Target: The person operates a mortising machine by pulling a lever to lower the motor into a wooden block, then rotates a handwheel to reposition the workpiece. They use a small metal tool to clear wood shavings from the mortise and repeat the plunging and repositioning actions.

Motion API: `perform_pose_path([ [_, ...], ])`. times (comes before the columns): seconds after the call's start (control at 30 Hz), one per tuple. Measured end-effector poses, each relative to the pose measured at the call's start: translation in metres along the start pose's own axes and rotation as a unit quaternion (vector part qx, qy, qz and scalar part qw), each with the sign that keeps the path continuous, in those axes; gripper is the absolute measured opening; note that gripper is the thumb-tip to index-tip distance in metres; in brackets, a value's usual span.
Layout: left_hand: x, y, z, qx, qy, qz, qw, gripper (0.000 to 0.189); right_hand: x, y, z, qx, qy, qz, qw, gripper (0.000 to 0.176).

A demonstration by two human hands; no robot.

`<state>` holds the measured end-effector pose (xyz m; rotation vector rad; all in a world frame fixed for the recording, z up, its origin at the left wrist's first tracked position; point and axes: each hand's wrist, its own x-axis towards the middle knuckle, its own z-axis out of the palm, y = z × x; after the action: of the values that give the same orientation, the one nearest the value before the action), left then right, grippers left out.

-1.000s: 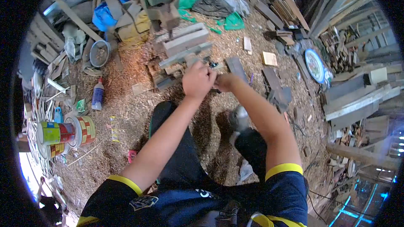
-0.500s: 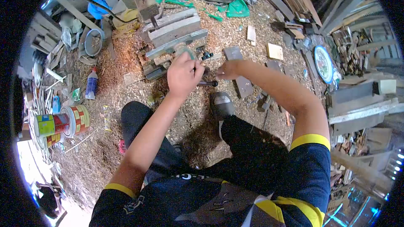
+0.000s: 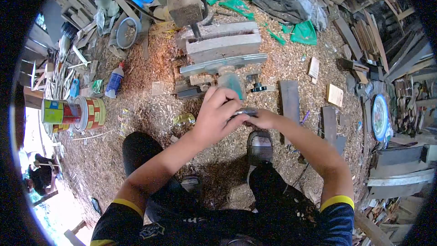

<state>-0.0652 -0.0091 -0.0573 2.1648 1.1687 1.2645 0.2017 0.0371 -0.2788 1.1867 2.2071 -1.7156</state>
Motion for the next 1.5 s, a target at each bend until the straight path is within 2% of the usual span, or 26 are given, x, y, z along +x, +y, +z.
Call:
perform_pose_path([
  [0.1,-0.001,-0.002,0.0,0.002,-0.008,0.002,1.0,0.03,0.002,0.017,0.015,0.149,-0.033,0.086,0.985,0.049],
  [0.2,0.001,-0.004,0.0,-0.004,-0.002,0.012,1.0,0.03,-0.017,-0.043,0.0,0.135,-0.025,0.08,0.987,0.041],
  [0.27,0.0,-0.004,0.002,-0.011,0.002,0.016,1.0,0.031,-0.012,-0.028,0.005,0.123,-0.024,0.083,0.989,0.041],
  [0.33,0.0,-0.005,0.003,-0.01,0.012,0.02,1.0,0.03,-0.007,-0.009,0.015,0.109,-0.026,0.085,0.99,0.041],
  [0.4,0.0,-0.004,0.003,-0.01,0.015,0.019,1.0,0.03,-0.003,0.005,0.023,0.005,0.077,-0.036,0.996,0.043],
  [0.47,0.0,-0.004,0.003,-0.011,0.014,0.019,1.0,0.03,-0.01,-0.02,0.015,0.023,0.058,-0.012,0.998,0.045],
  [0.53,0.0,-0.005,0.003,-0.004,0.009,0.021,1.0,0.03,-0.018,-0.041,0.01,-0.041,0.064,0.011,0.997,0.047],
  [0.8,-0.002,0.0,-0.003,0.002,-0.014,0.007,1.0,0.027,-0.015,-0.033,0.019,-0.037,0.117,-0.009,0.992,0.062],
  [0.87,-0.005,0.002,-0.008,0.012,-0.02,0.001,1.0,0.024,-0.03,-0.053,0.009,-0.112,0.079,0.075,0.988,0.065],
  [1.0,-0.01,0.003,-0.011,0.0,-0.046,-0.034,0.998,0.019,-0.022,-0.036,0.013,-0.126,0.111,0.026,0.986,0.066],
  [1.07,-0.012,0.004,-0.01,-0.01,-0.044,-0.034,0.998,0.016,-0.023,-0.043,0.014,-0.073,0.142,-0.015,0.987,0.07],
  [1.2,-0.012,0.004,-0.011,-0.003,-0.048,-0.04,0.998,0.017,-0.019,-0.038,0.016,-0.098,0.136,-0.005,0.986,0.072],
  [1.27,-0.014,0.004,-0.012,-0.006,-0.048,-0.038,0.998,0.019,-0.037,-0.075,0.004,-0.126,0.099,0.097,0.982,0.073],
  [1.4,-0.016,0.004,-0.015,-0.008,-0.07,-0.056,0.996,0.023,-0.028,-0.042,0.014,-0.15,0.124,0.068,0.978,0.075],
  [1.5,-0.017,0.004,-0.016,-0.002,-0.073,-0.056,0.996,0.024,-0.031,-0.048,0.013,-0.147,0.13,0.061,0.979,0.079],
])
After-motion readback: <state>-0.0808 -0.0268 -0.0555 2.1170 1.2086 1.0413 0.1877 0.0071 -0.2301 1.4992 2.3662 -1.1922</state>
